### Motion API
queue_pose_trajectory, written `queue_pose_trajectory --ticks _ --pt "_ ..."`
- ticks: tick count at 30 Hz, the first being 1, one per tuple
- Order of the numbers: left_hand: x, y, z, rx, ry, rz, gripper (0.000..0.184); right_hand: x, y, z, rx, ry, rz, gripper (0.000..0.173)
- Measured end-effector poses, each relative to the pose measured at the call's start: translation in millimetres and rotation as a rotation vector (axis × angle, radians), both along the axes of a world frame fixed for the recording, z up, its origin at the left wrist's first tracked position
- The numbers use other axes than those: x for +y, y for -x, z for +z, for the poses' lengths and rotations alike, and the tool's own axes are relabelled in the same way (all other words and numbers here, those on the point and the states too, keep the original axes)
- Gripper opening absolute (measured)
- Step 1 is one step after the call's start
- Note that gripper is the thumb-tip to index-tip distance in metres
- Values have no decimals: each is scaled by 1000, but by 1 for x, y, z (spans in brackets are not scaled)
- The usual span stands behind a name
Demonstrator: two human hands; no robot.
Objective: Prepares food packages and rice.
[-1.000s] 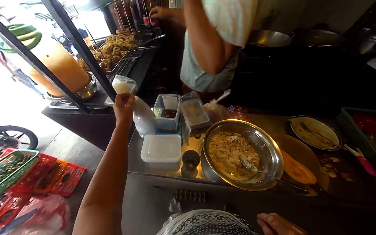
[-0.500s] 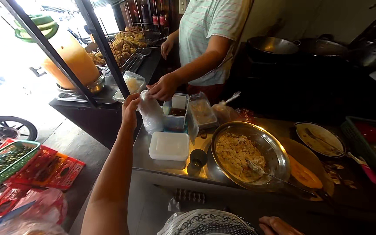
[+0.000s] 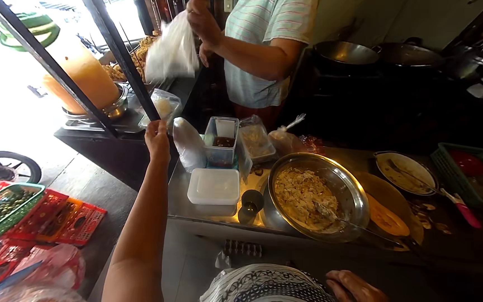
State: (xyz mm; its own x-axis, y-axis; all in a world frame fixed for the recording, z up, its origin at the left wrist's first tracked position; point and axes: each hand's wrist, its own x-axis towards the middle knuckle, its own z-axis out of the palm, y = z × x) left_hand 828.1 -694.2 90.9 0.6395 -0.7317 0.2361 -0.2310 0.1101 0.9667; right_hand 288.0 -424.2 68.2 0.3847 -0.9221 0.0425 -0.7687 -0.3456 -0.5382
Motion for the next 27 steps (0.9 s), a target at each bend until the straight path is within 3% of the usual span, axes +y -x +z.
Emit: queue_pose_trajectory --ticks 3,8,12,17,27 --pt "7 1 3 37 22 -115 45 2 -1 -4 -20 8 -11 20" --pt "1 7 -10 11 64 -362 41 4 -5 -6 -26 -36 -29 21" --pt "-1 8 -15 31 104 -324 36 4 -6 -10 -32 -32 -26 22" --pt "0 6 -12 31 142 -212 17 5 -10 -12 -43 -45 -35 21" --pt "-2 4 6 97 216 -184 7 3 -16 -11 -50 -55 -25 21"
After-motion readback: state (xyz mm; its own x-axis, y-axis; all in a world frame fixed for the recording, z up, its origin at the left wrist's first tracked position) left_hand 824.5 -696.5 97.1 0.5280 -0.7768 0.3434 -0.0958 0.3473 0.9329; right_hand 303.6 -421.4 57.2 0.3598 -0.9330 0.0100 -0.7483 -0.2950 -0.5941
